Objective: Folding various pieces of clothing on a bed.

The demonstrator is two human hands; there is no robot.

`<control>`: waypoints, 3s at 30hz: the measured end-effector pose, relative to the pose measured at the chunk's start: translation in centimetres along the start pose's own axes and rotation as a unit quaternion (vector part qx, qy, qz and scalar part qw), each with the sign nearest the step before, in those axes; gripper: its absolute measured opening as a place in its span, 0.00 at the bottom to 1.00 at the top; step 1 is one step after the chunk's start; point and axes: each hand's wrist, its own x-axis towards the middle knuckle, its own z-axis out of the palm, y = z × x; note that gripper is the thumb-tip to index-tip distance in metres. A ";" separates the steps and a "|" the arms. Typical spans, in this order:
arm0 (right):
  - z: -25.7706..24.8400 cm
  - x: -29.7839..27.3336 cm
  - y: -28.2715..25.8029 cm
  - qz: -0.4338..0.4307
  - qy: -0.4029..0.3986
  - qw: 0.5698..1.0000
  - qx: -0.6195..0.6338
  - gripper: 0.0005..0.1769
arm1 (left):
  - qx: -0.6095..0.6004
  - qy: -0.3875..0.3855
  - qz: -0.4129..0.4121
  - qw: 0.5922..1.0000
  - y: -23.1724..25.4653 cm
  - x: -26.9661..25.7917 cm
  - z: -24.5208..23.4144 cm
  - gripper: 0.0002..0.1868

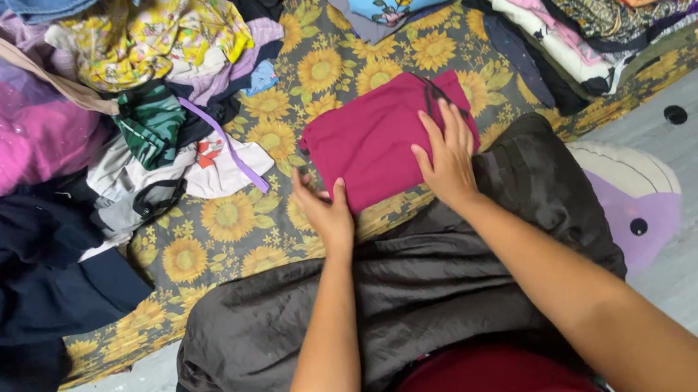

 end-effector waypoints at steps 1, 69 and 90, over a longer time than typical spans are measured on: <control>0.0 -0.4 -0.3 -0.002 0.002 1.000 0.001 0.34 | -0.001 0.002 0.003 1.000 -0.7 0.1 0.6 0.44; 2.5 32.6 4.5 0.053 0.025 0.993 -0.105 0.54 | -0.234 -0.144 -0.174 0.946 -4.0 7.3 -4.8 0.17; 6.6 35.9 7.6 0.112 -0.091 0.984 -0.101 0.43 | -0.265 -0.151 -0.190 0.933 -4.9 7.5 -4.8 0.16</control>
